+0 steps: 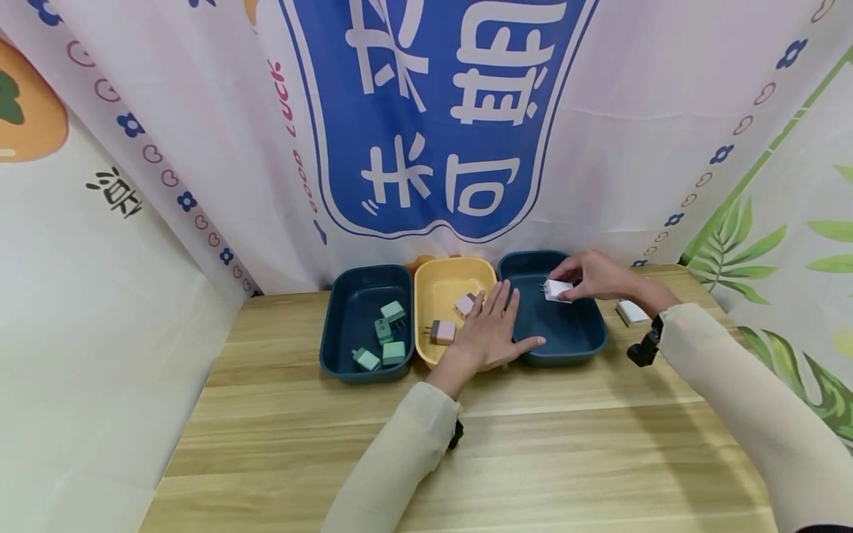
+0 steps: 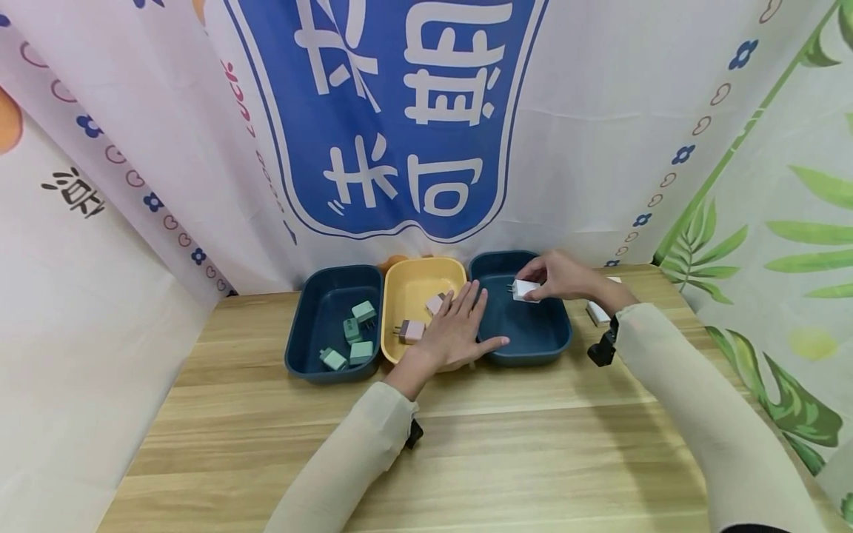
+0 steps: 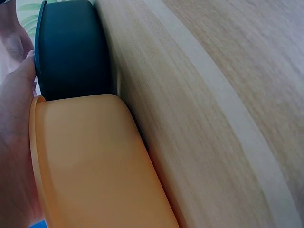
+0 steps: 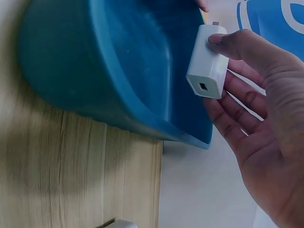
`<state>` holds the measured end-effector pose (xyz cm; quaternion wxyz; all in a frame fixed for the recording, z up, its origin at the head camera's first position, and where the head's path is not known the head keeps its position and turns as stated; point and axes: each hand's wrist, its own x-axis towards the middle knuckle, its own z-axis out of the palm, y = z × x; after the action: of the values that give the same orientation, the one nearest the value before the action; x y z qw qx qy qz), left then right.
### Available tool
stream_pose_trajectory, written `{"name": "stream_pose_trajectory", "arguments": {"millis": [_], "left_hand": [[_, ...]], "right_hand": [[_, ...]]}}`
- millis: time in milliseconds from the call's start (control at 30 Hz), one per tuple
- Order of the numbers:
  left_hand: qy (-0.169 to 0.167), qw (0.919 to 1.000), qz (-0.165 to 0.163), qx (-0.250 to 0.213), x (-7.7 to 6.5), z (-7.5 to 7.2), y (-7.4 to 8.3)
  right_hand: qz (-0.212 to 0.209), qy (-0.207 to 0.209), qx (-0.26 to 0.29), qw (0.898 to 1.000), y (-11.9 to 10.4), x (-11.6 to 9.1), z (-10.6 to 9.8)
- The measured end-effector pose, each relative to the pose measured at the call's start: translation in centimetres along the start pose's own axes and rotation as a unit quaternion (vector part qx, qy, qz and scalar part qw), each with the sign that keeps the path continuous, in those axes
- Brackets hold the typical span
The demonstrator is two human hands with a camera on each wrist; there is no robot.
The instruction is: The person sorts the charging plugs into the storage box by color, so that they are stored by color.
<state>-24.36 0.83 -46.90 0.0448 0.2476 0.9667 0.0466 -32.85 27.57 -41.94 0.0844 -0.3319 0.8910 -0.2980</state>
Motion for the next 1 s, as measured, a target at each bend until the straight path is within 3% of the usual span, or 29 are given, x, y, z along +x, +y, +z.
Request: {"name": "stream_pose_trajectory", "arguments": {"millis": [433,600,1000], "left_hand": [[-0.007,1.0000,-0.005,0.001,0.4,0.2,0.0],[-0.012,0.9999,-0.006,-0.001,0.6,0.3,-0.1],[0.005,1.0000,-0.002,0.006,0.1,0.1,0.0]], "right_hand": [[0.017,-0.020,-0.031,0.999,0.7,2.5,0.6],[0.005,-0.025,-0.031,0.999,1.0,3.4,0.9],[0.005,-0.042,-0.031,0.999,1.1,4.3,1.3]]}}
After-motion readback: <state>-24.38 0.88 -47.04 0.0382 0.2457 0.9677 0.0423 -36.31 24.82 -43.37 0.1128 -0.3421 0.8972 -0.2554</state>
